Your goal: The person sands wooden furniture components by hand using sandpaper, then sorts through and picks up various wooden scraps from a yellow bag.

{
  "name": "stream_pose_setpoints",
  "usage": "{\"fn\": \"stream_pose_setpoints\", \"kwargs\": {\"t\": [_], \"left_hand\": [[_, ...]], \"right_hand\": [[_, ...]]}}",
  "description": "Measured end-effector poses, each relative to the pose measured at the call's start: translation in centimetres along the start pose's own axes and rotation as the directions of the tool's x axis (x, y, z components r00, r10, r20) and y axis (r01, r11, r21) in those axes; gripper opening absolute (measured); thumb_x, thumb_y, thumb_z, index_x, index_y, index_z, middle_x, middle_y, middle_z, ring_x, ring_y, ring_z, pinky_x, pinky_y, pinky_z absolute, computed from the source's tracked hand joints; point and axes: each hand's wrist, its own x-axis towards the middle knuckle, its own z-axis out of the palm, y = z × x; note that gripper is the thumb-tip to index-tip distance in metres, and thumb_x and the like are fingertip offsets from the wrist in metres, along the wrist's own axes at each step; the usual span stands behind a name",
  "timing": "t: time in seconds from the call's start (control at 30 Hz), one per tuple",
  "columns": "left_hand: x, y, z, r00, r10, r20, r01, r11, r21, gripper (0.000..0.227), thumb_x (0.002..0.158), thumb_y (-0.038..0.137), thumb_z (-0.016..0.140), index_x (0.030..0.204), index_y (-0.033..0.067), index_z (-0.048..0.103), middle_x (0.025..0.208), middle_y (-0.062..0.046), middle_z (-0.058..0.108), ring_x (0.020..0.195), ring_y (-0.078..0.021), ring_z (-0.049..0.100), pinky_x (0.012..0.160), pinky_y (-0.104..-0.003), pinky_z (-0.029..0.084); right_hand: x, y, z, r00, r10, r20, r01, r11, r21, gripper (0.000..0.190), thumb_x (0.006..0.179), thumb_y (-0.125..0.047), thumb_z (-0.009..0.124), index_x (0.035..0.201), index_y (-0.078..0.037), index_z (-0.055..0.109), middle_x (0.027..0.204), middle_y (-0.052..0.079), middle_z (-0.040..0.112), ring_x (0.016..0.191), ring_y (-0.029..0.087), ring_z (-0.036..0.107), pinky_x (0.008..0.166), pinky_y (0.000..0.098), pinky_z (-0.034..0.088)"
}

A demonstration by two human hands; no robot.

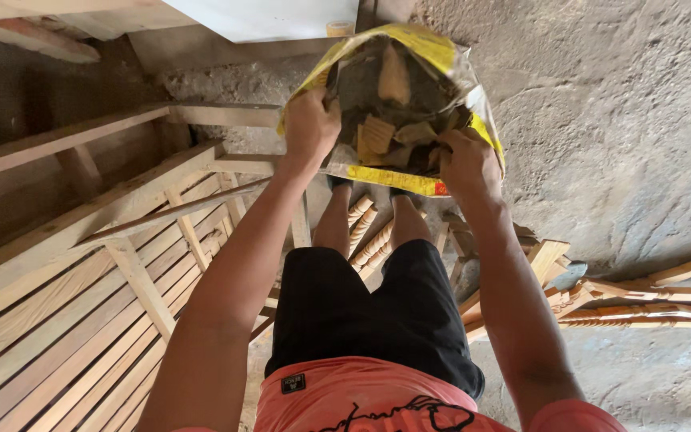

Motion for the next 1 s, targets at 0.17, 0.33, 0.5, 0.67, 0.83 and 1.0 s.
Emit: {"fn": "stream_pose_setpoints", "kwargs": {"t": [0.17, 0.33, 0.5, 0.67, 0.83, 1.0], "left_hand": [[-1.2, 2.8, 0.9, 0.807, 0.353, -0.474, -0.339, 0.933, 0.117, 0.042, 0.093, 0.007, 0.071, 0.13, 0.0039, 0.052, 0.106, -0.016, 0.066, 0.085, -0.0249, 0.072, 0.067, -0.031, 0.062], [-1.0, 5.0, 2.6, 0.873, 0.46, -0.158, -0.403, 0.866, 0.297, 0.038, 0.095, -0.001, 0.067, 0.132, 0.0033, 0.056, 0.099, -0.02, 0.059, 0.056, -0.0154, 0.063, 0.036, -0.025, 0.049], [3.9, 4.1, 4.4, 0.877, 0.459, -0.14, -0.333, 0.793, 0.511, 0.047, 0.086, -0.008, 0.061, 0.132, 0.0011, 0.058, 0.09, -0.023, 0.057, 0.042, -0.0157, 0.057, 0.025, -0.021, 0.047], [3.6, 3.1, 2.8, 0.759, 0.442, -0.478, -0.352, 0.897, 0.268, 0.004, 0.1, 0.004, 0.06, 0.103, 0.0027, 0.063, 0.112, -0.021, 0.059, 0.075, -0.0233, 0.068, 0.053, -0.028, 0.056], [-2.1, 4.8, -3.7, 0.772, 0.308, -0.557, -0.392, 0.919, -0.035, 0.02, 0.106, 0.014, 0.064, 0.09, 0.0006, 0.065, 0.088, -0.015, 0.066, 0.068, -0.0269, 0.066, 0.056, -0.041, 0.049], [-6.0, 6.7, -8.3, 0.946, -0.007, -0.325, -0.127, 0.912, -0.389, 0.017, 0.098, 0.015, 0.063, 0.089, 0.0029, 0.07, 0.071, -0.006, 0.068, 0.056, -0.027, 0.06, 0.049, -0.046, 0.044]], "right_hand": [[-0.1, -0.7, 0.6, 0.989, -0.137, -0.059, 0.133, 0.988, -0.075, 0.04, 0.086, -0.009, 0.068, 0.125, -0.016, 0.071, 0.118, 0.015, 0.067, 0.106, 0.039, 0.065, 0.091, 0.0497, 0.054], [-0.5, -1.3, 0.2, 0.995, -0.09, -0.038, 0.089, 0.996, -0.029, 0.038, 0.09, -0.012, 0.067, 0.128, -0.018, 0.07, 0.12, 0.016, 0.066, 0.108, 0.04, 0.064, 0.092, 0.0501, 0.053], [-0.7, -1.4, 0.6, 0.996, -0.089, -0.014, 0.087, 0.992, -0.086, 0.04, 0.092, -0.017, 0.068, 0.132, -0.019, 0.067, 0.125, 0.019, 0.063, 0.112, 0.04, 0.063, 0.095, 0.0514, 0.051], [-2.2, -0.7, 0.6, 0.805, -0.425, -0.414, 0.429, 0.899, -0.09, 0.05, 0.096, -0.01, 0.072, 0.143, -0.001, 0.058, 0.146, 0.024, 0.055, 0.136, 0.043, 0.055, 0.114, 0.05, 0.047], [-6.1, -0.6, -3.1, 0.789, -0.367, -0.493, 0.505, 0.844, 0.18, 0.051, 0.093, 0.001, 0.068, 0.143, 0.001, 0.059, 0.148, 0.025, 0.055, 0.137, 0.044, 0.058, 0.115, 0.0472, 0.051], [-11.2, -1.8, -6.9, 0.744, -0.415, -0.523, 0.572, 0.801, 0.177, 0.047, 0.095, 0.0, 0.07, 0.141, -0.002, 0.06, 0.146, 0.023, 0.059, 0.133, 0.042, 0.061, 0.113, 0.0454, 0.053]]}}
